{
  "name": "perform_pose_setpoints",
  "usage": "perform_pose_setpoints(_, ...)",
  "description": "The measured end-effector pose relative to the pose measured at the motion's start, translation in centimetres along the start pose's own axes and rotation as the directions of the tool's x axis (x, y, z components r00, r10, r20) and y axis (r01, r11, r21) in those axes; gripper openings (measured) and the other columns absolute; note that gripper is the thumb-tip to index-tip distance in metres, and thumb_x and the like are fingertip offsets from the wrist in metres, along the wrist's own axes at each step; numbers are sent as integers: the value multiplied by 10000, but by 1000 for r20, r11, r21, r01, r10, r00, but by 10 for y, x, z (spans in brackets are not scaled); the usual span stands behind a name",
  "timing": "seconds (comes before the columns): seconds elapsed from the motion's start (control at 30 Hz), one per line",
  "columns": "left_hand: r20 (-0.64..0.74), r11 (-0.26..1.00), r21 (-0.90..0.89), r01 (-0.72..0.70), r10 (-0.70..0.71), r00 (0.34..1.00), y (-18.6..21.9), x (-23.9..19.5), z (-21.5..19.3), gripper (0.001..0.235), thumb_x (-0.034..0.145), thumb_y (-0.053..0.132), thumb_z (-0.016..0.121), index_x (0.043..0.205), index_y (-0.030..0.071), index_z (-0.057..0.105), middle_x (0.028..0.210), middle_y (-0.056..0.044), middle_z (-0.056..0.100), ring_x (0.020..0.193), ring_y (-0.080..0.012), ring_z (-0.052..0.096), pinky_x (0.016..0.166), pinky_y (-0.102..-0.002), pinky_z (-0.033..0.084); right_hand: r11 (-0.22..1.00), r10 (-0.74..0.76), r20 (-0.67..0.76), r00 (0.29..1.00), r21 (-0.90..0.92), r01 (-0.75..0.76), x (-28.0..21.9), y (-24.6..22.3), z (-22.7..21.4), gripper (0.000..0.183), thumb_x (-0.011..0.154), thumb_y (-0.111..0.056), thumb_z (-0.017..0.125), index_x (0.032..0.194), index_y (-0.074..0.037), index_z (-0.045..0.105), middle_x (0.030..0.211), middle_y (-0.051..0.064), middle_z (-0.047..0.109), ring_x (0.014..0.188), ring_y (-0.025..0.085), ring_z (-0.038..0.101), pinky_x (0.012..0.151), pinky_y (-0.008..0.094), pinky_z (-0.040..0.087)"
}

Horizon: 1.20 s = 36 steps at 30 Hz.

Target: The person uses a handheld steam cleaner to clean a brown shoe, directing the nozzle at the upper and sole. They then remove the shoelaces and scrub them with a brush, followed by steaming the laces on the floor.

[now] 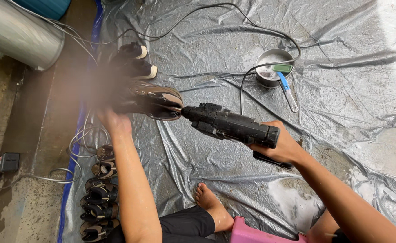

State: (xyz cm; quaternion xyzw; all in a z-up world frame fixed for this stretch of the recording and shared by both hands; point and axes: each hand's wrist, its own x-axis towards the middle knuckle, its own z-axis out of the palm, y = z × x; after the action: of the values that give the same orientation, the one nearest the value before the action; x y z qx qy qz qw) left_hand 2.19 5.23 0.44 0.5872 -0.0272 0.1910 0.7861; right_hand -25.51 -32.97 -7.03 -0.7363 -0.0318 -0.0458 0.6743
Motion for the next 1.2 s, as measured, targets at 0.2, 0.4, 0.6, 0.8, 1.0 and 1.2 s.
perform_pose_setpoints(0.2, -14, 999, 25, 34, -33, 999, 2, -1, 7, 524, 1063, 67, 737, 1517, 215, 523, 1564, -59, 528, 1506, -229, 415, 1306, -506, 263, 996, -45, 6, 999, 74, 44, 0, -18, 7, 181, 727, -123, 835, 619, -46, 712, 493, 98, 684, 444, 175, 661, 489, 276, 542)
perform_pose_setpoints(0.4, -15, 999, 19, 50, -50, 999, 9, -2, 9, 523, 1044, 87, 769, 1501, 189, 537, 1537, -64, 554, 1479, -228, 445, 1292, -498, 295, 997, -21, 3, 1000, 75, 20, 0, -14, 9, 175, 708, -100, 839, 601, -37, 716, 469, 85, 674, 435, 148, 656, 483, 270, 546)
perform_pose_setpoints(0.6, -43, 997, 25, 79, -78, 996, 11, -9, 13, 527, 1025, 108, 802, 1486, 163, 552, 1510, -69, 580, 1452, -227, 476, 1278, -489, 326, 993, -98, 16, 995, -59, 99, 1, -13, 11, 299, 810, -214, 801, 533, -123, 734, 471, 71, 696, 433, 183, 697, 548, 282, 568)
perform_pose_setpoints(0.8, -58, 994, 7, 111, -110, 992, 12, -8, 19, 536, 1006, 128, 835, 1470, 137, 567, 1483, -74, 605, 1424, -226, 506, 1264, -481, 357, 998, -18, 51, 999, -64, 22, -3, 10, 12, 374, 881, -262, 731, 522, -157, 717, 502, 40, 706, 473, 172, 668, 631, 313, 564)
perform_pose_setpoints(1.0, -92, 991, 13, 132, -130, 987, 9, -19, 17, 549, 987, 148, 868, 1455, 111, 582, 1456, -79, 631, 1397, -225, 536, 1250, -472, 388, 999, -6, 96, 995, -31, 9, 3, 23, 12, 463, 954, -313, 706, 511, -180, 719, 523, 29, 708, 517, 173, 679, 717, 310, 555)
perform_pose_setpoints(1.2, -108, 994, -24, 111, -113, 988, 7, -14, 22, 567, 969, 169, 901, 1439, 85, 596, 1429, -84, 657, 1370, -224, 567, 1236, -464, 419, 997, 70, 126, 990, -35, -66, 3, 51, 10, 474, 948, -329, 705, 513, -141, 731, 536, 65, 721, 557, 207, 692, 762, 353, 566)
